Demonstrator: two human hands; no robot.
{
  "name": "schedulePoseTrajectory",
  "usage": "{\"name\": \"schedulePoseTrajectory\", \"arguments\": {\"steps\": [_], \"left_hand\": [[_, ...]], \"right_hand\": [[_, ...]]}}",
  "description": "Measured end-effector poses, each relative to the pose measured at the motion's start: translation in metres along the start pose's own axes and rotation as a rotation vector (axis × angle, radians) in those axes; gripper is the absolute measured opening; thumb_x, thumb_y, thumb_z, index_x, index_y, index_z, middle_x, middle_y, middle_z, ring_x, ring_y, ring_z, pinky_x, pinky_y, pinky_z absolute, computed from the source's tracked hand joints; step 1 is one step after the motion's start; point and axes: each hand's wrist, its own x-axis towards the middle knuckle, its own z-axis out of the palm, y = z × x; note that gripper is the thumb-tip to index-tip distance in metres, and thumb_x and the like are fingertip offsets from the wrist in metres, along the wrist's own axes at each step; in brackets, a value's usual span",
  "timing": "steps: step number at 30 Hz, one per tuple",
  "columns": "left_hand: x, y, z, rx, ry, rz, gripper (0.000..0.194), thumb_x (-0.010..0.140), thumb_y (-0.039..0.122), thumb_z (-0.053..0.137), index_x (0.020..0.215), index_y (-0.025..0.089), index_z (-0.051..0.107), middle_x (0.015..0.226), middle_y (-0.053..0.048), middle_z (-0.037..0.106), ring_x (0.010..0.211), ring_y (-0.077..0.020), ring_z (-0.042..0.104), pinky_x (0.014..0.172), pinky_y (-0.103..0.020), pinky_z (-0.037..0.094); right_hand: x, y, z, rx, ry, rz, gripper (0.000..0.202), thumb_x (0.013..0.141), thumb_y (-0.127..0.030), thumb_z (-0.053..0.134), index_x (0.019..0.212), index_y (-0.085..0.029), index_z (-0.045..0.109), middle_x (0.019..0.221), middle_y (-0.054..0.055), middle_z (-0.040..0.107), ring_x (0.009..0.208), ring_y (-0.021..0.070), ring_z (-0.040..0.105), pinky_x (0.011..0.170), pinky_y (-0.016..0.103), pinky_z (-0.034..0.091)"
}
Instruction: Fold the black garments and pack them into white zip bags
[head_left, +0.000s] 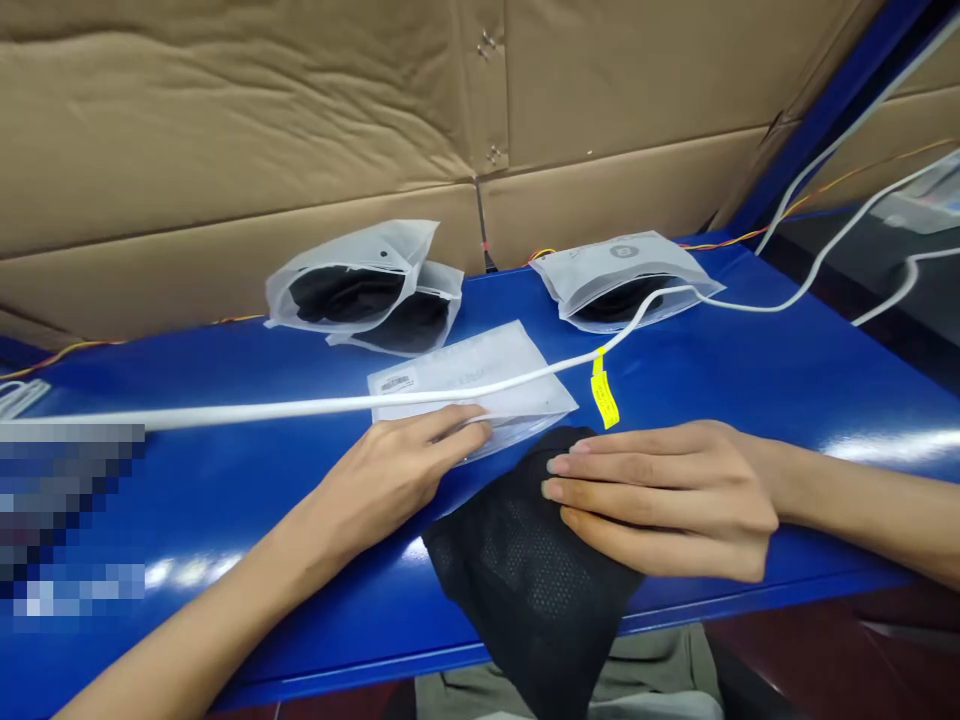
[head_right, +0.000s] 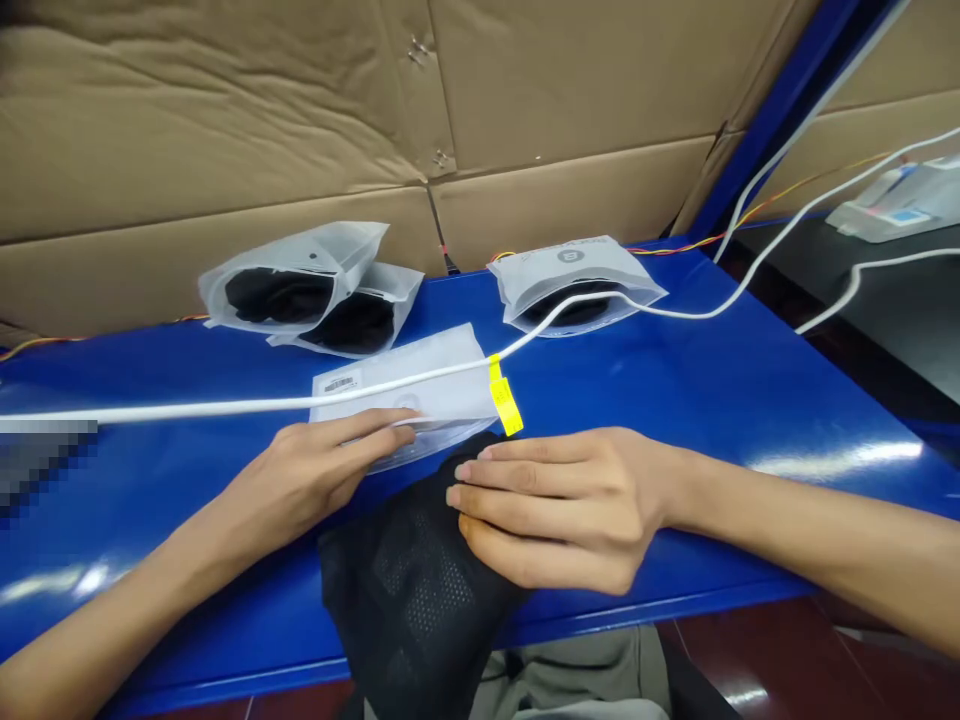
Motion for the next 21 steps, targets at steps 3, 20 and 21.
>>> {"name": "schedulePoseTrajectory", "arguments": {"steps": [3, 20, 21], "left_hand": [[0.000, -0.001, 0.004, -0.008, 0.034, -0.013, 0.036, 0.105, 0.002, 0.043, 0.125, 0.016, 0.069, 0.128, -0.009, 0.078, 0.114, -0.0225, 0.079, 0.096, -0.030, 0.066], [0.006, 0.010, 0.013, -0.509, 0.161, -0.115, 0.038, 0.108, 0.021, 0.061, 0.145, 0.024, 0.067, 0.144, -0.006, 0.073, 0.134, -0.0202, 0.070, 0.117, -0.032, 0.056], [0.007, 0.010, 0.011, -0.523, 0.158, -0.129, 0.037, 0.108, 0.018, 0.059, 0.144, 0.024, 0.068, 0.143, -0.005, 0.074, 0.134, -0.0193, 0.070, 0.117, -0.031, 0.055]], "right_hand": [[-0.001, -0.002, -0.001, 0.026, -0.012, 0.036, 0.019, 0.100, -0.015, 0.071, 0.116, -0.011, 0.079, 0.124, 0.009, 0.081, 0.121, 0.0221, 0.076, 0.114, 0.030, 0.059], [0.002, -0.004, 0.012, -0.020, 0.050, 0.018, 0.021, 0.101, -0.011, 0.065, 0.117, -0.006, 0.078, 0.123, 0.015, 0.081, 0.123, 0.0266, 0.075, 0.115, 0.035, 0.059], [0.001, -0.003, 0.013, -0.009, 0.050, 0.021, 0.021, 0.100, -0.010, 0.066, 0.117, -0.005, 0.078, 0.122, 0.015, 0.081, 0.122, 0.0267, 0.076, 0.115, 0.035, 0.059]]}}
